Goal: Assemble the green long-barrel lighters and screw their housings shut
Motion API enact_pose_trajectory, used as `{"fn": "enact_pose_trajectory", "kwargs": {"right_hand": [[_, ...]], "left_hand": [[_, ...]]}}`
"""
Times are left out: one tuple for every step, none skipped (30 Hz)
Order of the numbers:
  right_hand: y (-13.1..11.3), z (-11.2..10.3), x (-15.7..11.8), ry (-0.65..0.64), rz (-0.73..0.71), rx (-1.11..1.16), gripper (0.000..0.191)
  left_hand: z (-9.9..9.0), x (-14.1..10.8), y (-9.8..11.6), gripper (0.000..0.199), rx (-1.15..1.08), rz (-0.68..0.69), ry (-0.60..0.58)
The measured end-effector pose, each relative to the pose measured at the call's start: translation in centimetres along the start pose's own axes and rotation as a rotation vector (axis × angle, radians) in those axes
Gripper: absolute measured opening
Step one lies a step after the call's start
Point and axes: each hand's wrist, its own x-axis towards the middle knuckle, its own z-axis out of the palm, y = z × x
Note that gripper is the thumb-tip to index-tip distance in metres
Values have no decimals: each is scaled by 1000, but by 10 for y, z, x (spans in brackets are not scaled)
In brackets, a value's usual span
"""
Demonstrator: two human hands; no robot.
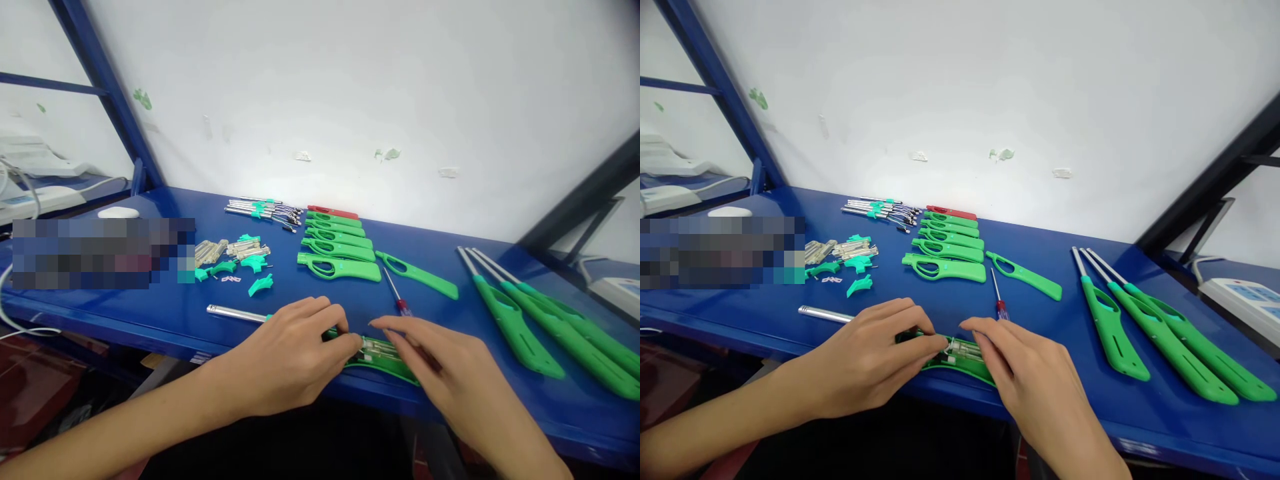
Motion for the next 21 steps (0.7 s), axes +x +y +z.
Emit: {"fn": "enact_pose_trajectory", "kwargs": {"right_hand": [[-1, 0, 1, -9, 4, 3, 27], [-1, -1, 2, -16, 6, 7, 27], [-1, -1, 3, -23, 7, 13, 28], [-2, -1, 4, -28, 7, 19, 28], [-2, -1, 4, -34, 8, 23, 29], [-1, -1, 4, -36, 8, 26, 29], [-1, 0, 4, -38, 10, 27, 29], [-1, 0, 4, -38, 10, 27, 29], [0, 1, 3, -38, 12, 27, 29], [0, 1, 3, -34, 13, 28, 28], [0, 2, 2, -25, 15, 28, 28], [0, 2, 2, -15, 19, 27, 27], [0, 2, 1, -5, 22, 25, 26], [0, 2, 1, 5, 23, 20, 25], [-1, 2, 1, 12, 24, 15, 24], [-1, 2, 0, 18, 22, 12, 24], [-1, 2, 0, 21, 20, 12, 25], [-2, 2, 0, 25, 17, 16, 25], [-2, 1, 0, 29, 13, 22, 25], [-2, 1, -1, 30, 10, 28, 25], [-2, 1, -1, 33, 7, 32, 25]], "left_hand": [[0, 0, 0, 26, 2, 2, 9], [0, 0, 0, 26, 3, 5, 15], [0, 0, 0, 26, 3, 8, 17], [0, 0, -1, 26, 3, 13, 17], [0, 0, -1, 25, 2, 15, 13], [0, 0, -1, 25, -2, 14, 5], [0, -1, -2, 25, -6, 12, -5], [0, -1, -2, 25, -12, 10, -13], [0, -1, -2, 25, -18, 8, -19], [1, -2, -3, 25, -23, 7, -22], [1, -2, -3, 26, -26, 6, -20], [1, -2, -3, 26, -30, 7, -17], [1, -2, -3, 26, -33, 8, -14], [1, -2, -3, 25, -34, 8, -13], [1, -2, -3, 25, -33, 8, -14], [1, -2, -3, 25, -32, 9, -16], [1, -2, -3, 24, -29, 9, -19], [1, -2, -3, 24, -26, 9, -22], [1, -2, -3, 24, -23, 11, -23], [1, -2, -3, 24, -19, 12, -24], [1, -2, -2, 24, -16, 14, -23]]}}
